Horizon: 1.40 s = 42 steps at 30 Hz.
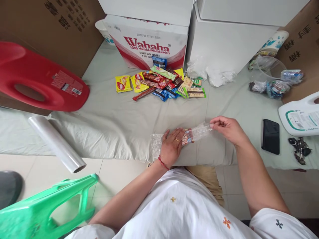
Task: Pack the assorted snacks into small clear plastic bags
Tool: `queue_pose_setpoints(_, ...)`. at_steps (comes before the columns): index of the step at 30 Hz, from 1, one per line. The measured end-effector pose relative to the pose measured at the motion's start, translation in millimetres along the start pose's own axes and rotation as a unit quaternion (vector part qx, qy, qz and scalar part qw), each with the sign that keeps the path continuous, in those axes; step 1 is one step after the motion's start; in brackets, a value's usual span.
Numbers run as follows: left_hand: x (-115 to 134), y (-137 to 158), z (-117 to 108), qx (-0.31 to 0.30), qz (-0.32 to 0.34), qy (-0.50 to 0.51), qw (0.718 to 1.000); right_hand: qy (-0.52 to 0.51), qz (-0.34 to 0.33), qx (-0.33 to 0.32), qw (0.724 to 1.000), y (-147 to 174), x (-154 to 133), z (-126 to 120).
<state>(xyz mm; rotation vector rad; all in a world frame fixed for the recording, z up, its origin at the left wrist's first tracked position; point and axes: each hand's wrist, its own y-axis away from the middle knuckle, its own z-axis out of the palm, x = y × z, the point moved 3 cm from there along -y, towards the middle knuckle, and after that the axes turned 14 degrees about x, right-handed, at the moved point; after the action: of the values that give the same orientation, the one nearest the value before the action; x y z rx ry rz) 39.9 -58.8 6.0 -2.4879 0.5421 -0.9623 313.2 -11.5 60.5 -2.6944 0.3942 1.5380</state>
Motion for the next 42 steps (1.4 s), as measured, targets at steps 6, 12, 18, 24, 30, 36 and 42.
queue_pose_setpoints(6, 3, 1, 0, 0.015, 0.003, -0.037, 0.999, 0.018, -0.033, 0.031, 0.999, -15, 1, 6)
queue_pose_setpoints(12, 12, -3, -2, -0.011, 0.018, -0.059, 0.998, 0.020, 0.009, -0.150, 0.988, -7, -4, 39)
queue_pose_setpoints(18, 17, -11, -4, -0.032, 0.001, -0.077, 0.996, -0.072, 0.075, -0.053, 0.993, -9, -3, 26)
queue_pose_setpoints(24, 20, -19, -6, -0.053, -0.016, -0.075, 0.996, -0.029, 0.086, -0.108, 0.990, -3, 0, 41)
queue_pose_setpoints(30, 16, -33, -8, -0.102, -0.043, -0.063, 0.992, -0.079, 0.083, -0.075, 0.991, -1, -2, 45)
queue_pose_setpoints(36, -3, -40, -3, -0.129, -0.097, -0.054, 0.985, -0.058, 0.109, -0.038, 0.992, 6, -6, 60)
queue_pose_setpoints(42, -3, -40, -5, -0.129, -0.094, -0.061, 0.985, -0.062, 0.021, 0.126, 0.990, 23, -30, 73)
